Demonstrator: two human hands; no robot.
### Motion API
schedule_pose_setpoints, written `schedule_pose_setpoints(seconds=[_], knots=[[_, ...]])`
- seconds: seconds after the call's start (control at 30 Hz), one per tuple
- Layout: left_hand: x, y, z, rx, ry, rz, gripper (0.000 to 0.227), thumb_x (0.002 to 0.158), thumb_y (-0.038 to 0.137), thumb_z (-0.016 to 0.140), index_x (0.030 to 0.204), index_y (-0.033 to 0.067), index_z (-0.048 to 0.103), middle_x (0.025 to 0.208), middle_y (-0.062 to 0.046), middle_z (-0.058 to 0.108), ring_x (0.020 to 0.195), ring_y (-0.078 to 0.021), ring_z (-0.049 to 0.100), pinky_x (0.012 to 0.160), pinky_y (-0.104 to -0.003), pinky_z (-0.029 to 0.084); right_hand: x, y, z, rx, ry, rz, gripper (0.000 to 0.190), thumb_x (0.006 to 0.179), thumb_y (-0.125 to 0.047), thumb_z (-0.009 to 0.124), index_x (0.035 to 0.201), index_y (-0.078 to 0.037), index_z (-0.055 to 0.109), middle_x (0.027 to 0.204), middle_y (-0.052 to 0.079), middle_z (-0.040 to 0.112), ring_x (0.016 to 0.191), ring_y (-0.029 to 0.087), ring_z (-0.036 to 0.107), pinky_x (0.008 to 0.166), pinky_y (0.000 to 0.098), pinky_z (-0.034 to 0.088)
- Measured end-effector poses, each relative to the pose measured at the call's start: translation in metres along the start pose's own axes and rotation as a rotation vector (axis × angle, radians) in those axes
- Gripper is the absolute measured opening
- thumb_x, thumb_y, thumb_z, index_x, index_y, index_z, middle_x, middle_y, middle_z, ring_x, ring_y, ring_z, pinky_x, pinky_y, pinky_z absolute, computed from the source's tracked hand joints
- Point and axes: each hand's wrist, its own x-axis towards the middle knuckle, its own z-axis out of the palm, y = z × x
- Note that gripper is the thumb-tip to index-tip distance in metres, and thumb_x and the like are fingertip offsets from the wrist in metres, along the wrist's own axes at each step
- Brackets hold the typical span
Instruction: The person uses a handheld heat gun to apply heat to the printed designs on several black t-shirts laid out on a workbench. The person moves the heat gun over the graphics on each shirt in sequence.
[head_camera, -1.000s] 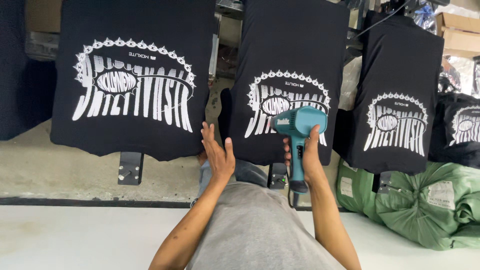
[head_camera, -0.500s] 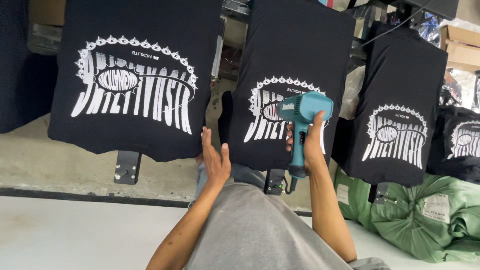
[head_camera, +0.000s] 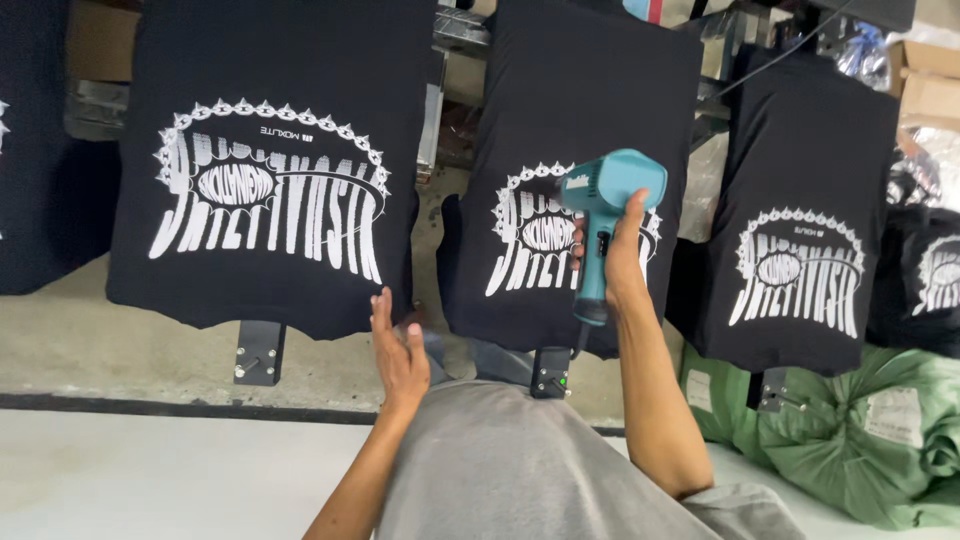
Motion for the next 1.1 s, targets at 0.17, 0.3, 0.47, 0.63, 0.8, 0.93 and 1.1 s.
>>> schedule_pose_setpoints(seconds=[0.17, 0.3, 0.47, 0.63, 0.8, 0.93, 1.1], knots=[[-0.006, 0.001, -0.008, -0.051, 0.005, -0.065, 0.056, 0.095, 0.024, 0.036, 0.140, -0.0011, 0.015, 0.147, -0.020, 0.025, 0.137, -0.0353, 0.018, 0.112, -0.044, 0.009, -0.007, -0.002, -0.006, -0.017, -0.021, 0.038, 0.093, 0.069, -0.084, 0.019, 0.081, 0.000, 0.058, 0.058, 0.006, 0.050, 0.044, 0.013, 0.052, 0.034, 0.0275, 0.047], [-0.004, 0.004, -0.002, -0.039, -0.015, -0.037, 0.056, 0.095, 0.021, 0.037, 0.140, -0.0029, 0.015, 0.146, -0.023, 0.026, 0.136, -0.0379, 0.017, 0.111, -0.046, 0.010, -0.008, 0.009, -0.013, -0.034, 0.008, 0.050, 0.090, 0.072, -0.083, 0.021, 0.080, -0.001, 0.057, 0.057, 0.005, 0.050, 0.044, 0.013, 0.051, 0.035, 0.0271, 0.046], [0.009, 0.014, 0.008, -0.049, -0.021, 0.028, 0.057, 0.096, 0.028, 0.038, 0.140, -0.0022, 0.019, 0.146, -0.020, 0.029, 0.136, -0.0367, 0.019, 0.111, -0.045, 0.011, -0.022, 0.012, -0.018, -0.046, -0.022, 0.075, 0.094, 0.070, -0.085, 0.019, 0.080, 0.000, 0.056, 0.058, 0.007, 0.049, 0.044, 0.015, 0.051, 0.035, 0.0289, 0.047], [0.017, 0.026, 0.013, -0.100, -0.059, 0.062, 0.057, 0.095, 0.029, 0.038, 0.141, 0.0005, 0.018, 0.147, -0.018, 0.027, 0.137, -0.0368, 0.017, 0.111, -0.047, 0.010, -0.040, 0.013, -0.019, -0.121, -0.045, 0.079, 0.095, 0.069, -0.086, 0.016, 0.082, -0.001, 0.056, 0.059, 0.007, 0.050, 0.045, 0.014, 0.052, 0.035, 0.0287, 0.048], [0.017, 0.025, 0.014, -0.107, -0.067, 0.081, 0.057, 0.096, 0.031, 0.037, 0.141, 0.0027, 0.018, 0.149, -0.015, 0.026, 0.137, -0.0346, 0.016, 0.111, -0.046, 0.011, -0.047, 0.027, -0.018, -0.103, -0.044, 0.090, 0.090, 0.071, -0.084, 0.017, 0.079, -0.003, 0.054, 0.059, 0.005, 0.049, 0.045, 0.014, 0.050, 0.036, 0.0276, 0.047], [0.012, 0.028, 0.009, -0.141, -0.089, 0.039, 0.055, 0.097, 0.030, 0.034, 0.142, 0.0032, 0.017, 0.148, -0.015, 0.024, 0.137, -0.0351, 0.015, 0.111, -0.047, 0.010, -0.056, 0.032, -0.028, -0.061, -0.053, 0.136, 0.097, 0.070, -0.085, 0.015, 0.084, 0.001, 0.056, 0.060, 0.008, 0.049, 0.045, 0.016, 0.050, 0.034, 0.0296, 0.046], [0.002, 0.023, 0.007, -0.103, -0.160, 0.034, 0.056, 0.096, 0.030, 0.037, 0.140, 0.0006, 0.018, 0.147, -0.020, 0.025, 0.135, -0.0402, 0.016, 0.110, -0.049, 0.010, -0.065, 0.045, -0.039, -0.131, -0.060, 0.161, 0.095, 0.070, -0.087, 0.018, 0.084, 0.000, 0.055, 0.060, 0.009, 0.050, 0.045, 0.017, 0.051, 0.034, 0.0301, 0.046]])
